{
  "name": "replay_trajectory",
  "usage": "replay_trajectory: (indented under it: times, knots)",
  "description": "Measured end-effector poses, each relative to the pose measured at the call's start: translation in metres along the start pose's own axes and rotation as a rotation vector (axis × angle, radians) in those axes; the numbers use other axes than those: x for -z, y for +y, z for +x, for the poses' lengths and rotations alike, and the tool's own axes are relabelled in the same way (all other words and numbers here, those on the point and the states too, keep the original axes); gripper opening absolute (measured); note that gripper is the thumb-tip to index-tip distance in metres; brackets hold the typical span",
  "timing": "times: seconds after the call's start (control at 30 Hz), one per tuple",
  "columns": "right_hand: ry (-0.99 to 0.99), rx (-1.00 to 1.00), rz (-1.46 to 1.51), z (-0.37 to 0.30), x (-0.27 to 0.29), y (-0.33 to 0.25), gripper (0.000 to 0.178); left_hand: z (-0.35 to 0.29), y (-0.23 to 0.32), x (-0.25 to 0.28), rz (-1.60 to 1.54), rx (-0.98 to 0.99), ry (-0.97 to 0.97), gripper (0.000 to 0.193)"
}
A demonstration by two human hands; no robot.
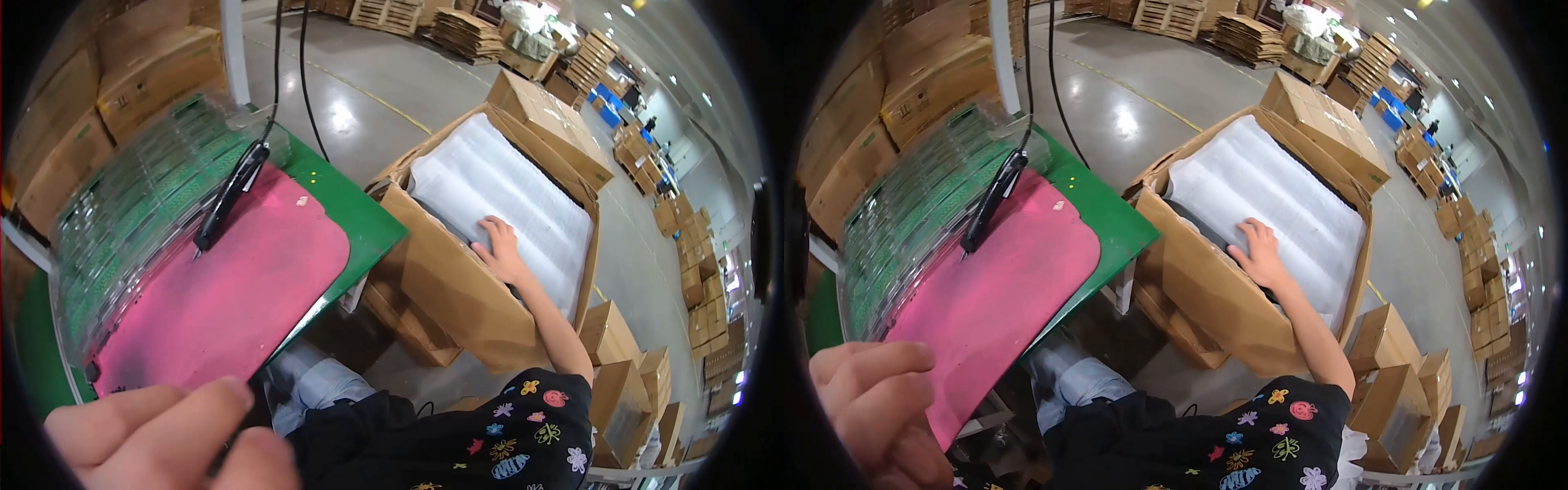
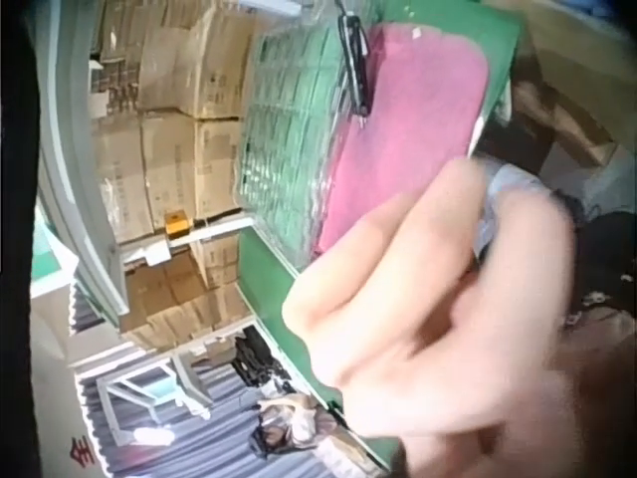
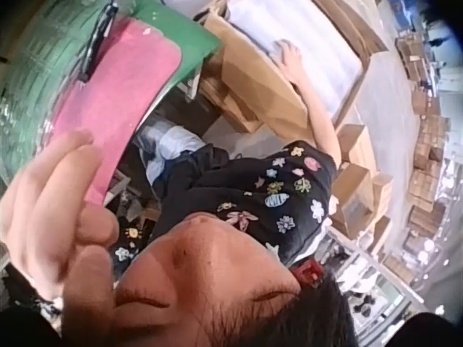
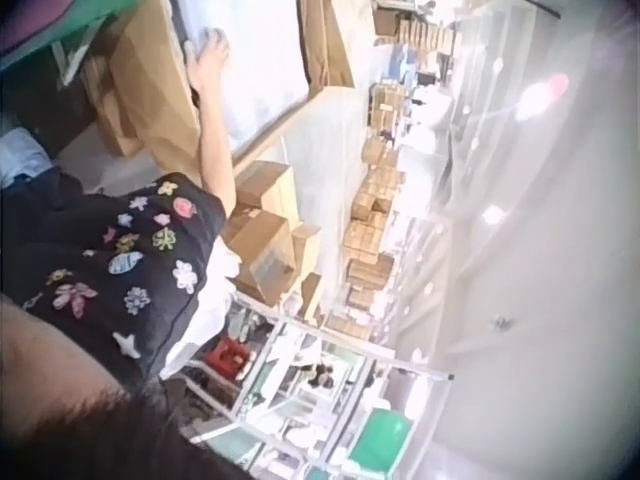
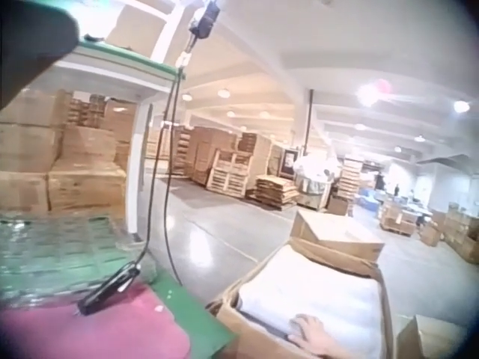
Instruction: Assembling a circuit board into a black plastic casing using an electric screwdriver.
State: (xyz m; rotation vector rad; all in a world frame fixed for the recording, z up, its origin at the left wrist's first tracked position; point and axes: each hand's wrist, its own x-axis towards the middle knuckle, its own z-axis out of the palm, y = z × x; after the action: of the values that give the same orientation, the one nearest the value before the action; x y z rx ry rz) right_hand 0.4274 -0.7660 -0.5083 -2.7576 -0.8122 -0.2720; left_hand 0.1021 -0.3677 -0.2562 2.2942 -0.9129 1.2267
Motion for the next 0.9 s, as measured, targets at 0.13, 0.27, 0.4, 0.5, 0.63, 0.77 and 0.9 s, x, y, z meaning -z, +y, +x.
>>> replay_trajectory:
  times: [0.13, 0.27, 0.4, 0.5, 0.63, 0.77, 0.9]
  knots:
    - [-0.182, 0.210, 0.118, 0.010, 0.008, -0.031, 0.050, -0.004, -0.005, -0.009, -0.022, -0.079, -0.014, 0.024]
    - [-0.035, 0.214, -0.103, 0.015, -0.006, -0.038, 0.050, -0.025, 0.001, -0.017, 0.372, 0.133, -0.110, 0.016]
    - [-0.096, 0.033, -0.362, -0.004, 0.030, -0.037, 0.042, -0.087, -0.075, -0.037, 0.268, 0.406, -0.311, 0.022]
    - [0.068, -0.051, -0.351, 0.010, 0.051, -0.039, 0.045, -0.129, -0.094, -0.019, 0.335, 0.511, -0.394, 0.026]
    - [0.146, -0.056, -0.421, 0.032, 0.102, -0.067, 0.038, -0.185, -0.102, 0.008, 0.395, 0.705, -0.336, 0.031]
    - [0.381, -0.150, -0.458, 0.031, 0.100, -0.031, 0.042, -0.223, -0.119, 0.015, 0.396, 0.853, -0.122, 0.040]
    - [0.402, -0.001, -0.459, 0.013, 0.105, -0.067, 0.046, -0.237, -0.116, 0.021, 0.351, 0.919, -0.073, 0.040]
